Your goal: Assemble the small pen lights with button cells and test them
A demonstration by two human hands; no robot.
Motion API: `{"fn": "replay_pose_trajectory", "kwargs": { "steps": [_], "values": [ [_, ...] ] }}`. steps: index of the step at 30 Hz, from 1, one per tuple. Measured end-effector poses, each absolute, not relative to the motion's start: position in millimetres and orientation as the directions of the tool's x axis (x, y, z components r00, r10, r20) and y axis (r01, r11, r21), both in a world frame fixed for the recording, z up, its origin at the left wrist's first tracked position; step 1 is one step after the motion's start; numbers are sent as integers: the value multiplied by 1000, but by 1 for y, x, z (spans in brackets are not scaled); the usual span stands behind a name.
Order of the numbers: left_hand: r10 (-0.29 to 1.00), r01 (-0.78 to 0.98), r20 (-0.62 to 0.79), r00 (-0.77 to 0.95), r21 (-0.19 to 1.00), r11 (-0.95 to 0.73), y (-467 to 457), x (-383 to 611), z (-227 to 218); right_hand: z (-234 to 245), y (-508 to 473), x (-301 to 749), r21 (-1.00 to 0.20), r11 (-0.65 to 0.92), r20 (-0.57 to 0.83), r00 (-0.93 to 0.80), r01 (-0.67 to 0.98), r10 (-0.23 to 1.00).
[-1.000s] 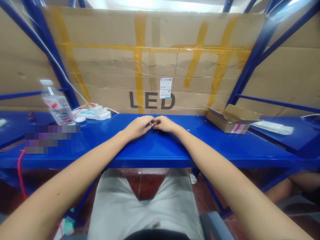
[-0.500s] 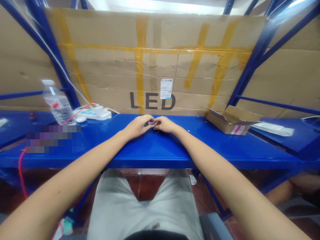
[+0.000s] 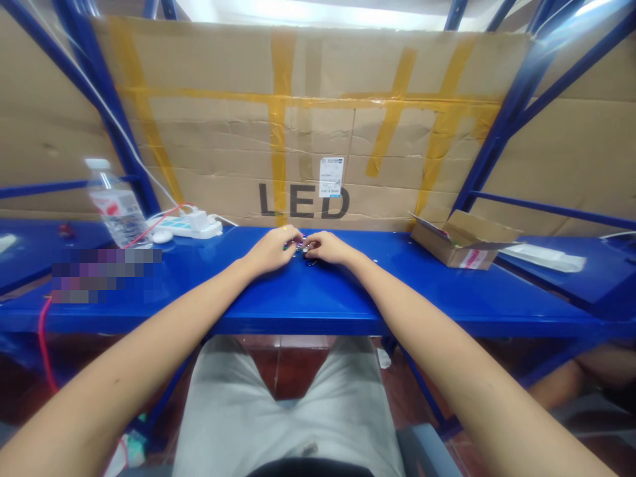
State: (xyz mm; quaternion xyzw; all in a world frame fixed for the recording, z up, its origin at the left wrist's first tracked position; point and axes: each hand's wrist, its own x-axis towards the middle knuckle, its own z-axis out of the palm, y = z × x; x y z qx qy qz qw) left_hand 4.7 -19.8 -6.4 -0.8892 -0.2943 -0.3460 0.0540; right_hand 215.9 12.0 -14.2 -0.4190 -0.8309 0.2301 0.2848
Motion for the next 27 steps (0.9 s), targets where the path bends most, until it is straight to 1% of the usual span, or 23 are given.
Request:
{"fn": "replay_pose_trajectory", "kwargs": {
  "steps": [2,3,6,8,10,15,19,21,23,27],
  "values": [
    [544,625,644,538,129,-770,-14,2,-8,-14,12,216,-625,530,272,-477,573,836],
    [577,652,618,534,133,-746,-11,1,-10,-14,12,216,-625,529,270,-477,573,836],
    [658,692,488,573,141,-708,-2,-2,-16,-13,11,216,-622,534,271,-482,573,833],
    [691,693,408,596,173,-700,2,-4,-19,-13,11,216,-618,533,274,-477,578,835],
    [716,691,367,594,222,-688,4,-4,-20,-12,9,216,-611,534,278,-473,585,836],
    [761,682,343,551,341,-647,8,-2,-19,-8,4,215,-601,527,270,-467,601,842],
    [825,638,239,513,536,-552,13,-3,-17,-5,1,214,-594,521,265,-463,612,846],
    [825,611,208,525,583,-536,13,-5,-15,-5,1,214,-591,522,265,-463,616,846],
    [812,612,217,541,561,-558,11,-7,-12,-6,1,214,-590,522,262,-466,616,845],
    [761,617,246,600,462,-636,2,-10,-7,-8,3,214,-609,517,255,-469,602,846]
  ]
}}
